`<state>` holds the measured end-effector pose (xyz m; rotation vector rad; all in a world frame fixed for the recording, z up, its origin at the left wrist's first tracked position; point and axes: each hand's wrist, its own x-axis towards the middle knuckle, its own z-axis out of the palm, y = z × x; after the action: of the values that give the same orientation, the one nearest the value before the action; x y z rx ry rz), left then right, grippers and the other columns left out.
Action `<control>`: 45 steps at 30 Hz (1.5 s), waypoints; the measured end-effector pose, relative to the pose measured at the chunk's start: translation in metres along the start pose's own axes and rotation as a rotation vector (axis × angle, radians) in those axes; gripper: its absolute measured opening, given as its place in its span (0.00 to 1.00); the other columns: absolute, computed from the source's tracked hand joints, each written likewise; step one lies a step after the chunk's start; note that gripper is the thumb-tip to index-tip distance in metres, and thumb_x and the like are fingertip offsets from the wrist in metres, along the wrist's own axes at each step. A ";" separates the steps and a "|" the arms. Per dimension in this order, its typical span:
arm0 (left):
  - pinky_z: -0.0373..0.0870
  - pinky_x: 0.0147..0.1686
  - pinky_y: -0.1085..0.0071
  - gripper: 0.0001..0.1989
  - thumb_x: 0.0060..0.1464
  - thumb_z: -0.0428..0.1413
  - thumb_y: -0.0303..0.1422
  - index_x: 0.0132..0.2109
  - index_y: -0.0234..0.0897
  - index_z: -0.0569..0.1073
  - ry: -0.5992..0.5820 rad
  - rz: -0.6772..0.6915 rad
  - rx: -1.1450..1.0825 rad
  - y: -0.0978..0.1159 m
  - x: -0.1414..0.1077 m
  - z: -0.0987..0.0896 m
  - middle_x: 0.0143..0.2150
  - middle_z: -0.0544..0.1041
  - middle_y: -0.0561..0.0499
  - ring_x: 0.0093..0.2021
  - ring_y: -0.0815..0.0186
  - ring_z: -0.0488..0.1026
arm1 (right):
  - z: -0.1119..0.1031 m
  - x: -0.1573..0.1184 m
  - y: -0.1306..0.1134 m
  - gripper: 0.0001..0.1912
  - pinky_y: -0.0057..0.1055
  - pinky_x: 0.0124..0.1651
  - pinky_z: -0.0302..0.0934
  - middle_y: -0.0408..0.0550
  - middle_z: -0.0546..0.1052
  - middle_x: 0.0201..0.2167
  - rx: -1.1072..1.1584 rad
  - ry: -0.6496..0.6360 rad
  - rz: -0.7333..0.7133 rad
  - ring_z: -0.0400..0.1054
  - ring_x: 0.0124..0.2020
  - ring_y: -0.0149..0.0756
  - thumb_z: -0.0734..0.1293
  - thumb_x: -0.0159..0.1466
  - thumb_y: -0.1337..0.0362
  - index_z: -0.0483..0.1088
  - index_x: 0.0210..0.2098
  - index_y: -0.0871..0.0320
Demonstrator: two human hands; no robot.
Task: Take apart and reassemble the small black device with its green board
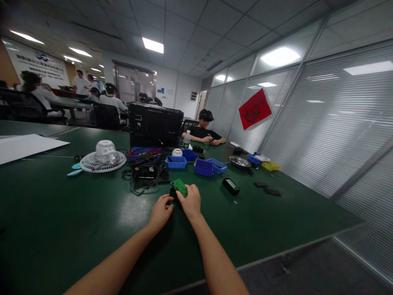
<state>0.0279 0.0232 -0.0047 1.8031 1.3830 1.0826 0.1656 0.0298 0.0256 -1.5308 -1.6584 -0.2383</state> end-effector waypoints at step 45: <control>0.65 0.47 0.71 0.19 0.48 0.51 0.26 0.49 0.39 0.70 -0.043 0.025 -0.016 -0.006 0.005 0.002 0.55 0.68 0.49 0.49 0.65 0.68 | -0.003 -0.001 0.003 0.15 0.29 0.38 0.58 0.49 0.73 0.33 -0.001 -0.349 0.072 0.66 0.36 0.35 0.60 0.60 0.54 0.73 0.37 0.55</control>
<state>0.0270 0.0300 -0.0096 1.8259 1.3262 1.0586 0.1693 0.0274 0.0257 -1.7019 -1.8633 0.0723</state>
